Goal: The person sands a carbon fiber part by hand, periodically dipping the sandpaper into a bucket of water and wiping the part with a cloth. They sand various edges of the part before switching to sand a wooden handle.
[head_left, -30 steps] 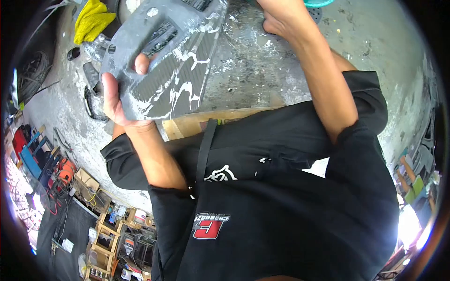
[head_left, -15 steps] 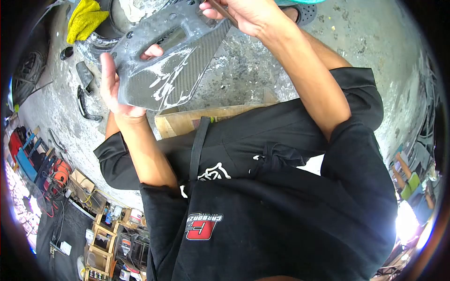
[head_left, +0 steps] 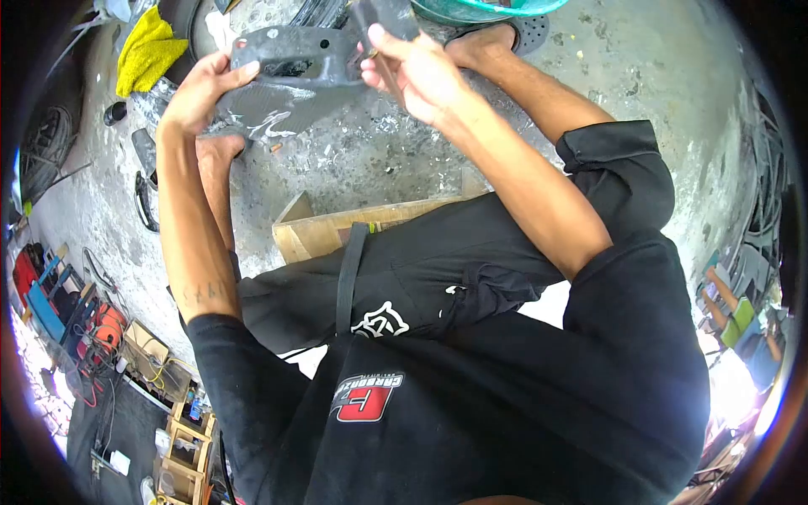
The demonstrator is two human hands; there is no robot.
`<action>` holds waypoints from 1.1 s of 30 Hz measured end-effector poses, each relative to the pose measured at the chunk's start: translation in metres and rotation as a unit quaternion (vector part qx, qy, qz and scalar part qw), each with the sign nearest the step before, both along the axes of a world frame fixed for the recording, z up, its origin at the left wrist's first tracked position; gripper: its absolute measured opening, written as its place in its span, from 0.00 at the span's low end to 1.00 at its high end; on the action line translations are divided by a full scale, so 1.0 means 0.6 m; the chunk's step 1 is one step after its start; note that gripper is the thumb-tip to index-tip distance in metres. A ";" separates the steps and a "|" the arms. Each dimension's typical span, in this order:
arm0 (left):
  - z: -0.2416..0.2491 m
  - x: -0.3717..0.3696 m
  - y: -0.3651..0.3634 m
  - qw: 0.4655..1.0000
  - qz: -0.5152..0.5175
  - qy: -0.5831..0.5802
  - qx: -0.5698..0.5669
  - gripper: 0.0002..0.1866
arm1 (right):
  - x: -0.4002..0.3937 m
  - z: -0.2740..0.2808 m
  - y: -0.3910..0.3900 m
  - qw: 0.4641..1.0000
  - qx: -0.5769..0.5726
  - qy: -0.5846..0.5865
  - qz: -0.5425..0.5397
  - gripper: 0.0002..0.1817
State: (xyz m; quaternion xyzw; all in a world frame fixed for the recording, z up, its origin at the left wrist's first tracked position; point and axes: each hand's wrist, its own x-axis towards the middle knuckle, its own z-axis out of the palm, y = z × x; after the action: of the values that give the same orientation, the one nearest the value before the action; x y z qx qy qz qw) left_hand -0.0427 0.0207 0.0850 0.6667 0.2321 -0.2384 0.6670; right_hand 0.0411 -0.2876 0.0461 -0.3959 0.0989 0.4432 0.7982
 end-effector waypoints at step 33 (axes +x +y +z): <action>-0.279 -0.181 0.094 0.626 -0.322 0.077 0.706 0.32 | 0.071 -0.101 -0.008 0.857 -0.249 -0.448 -0.055 0.21</action>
State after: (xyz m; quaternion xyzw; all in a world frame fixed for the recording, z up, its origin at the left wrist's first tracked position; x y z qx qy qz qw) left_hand -0.1515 0.0769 -0.0822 0.9446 0.1504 -0.2516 -0.1478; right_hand 0.0837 -0.2923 -0.0142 -0.7314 -0.1407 0.1340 0.6537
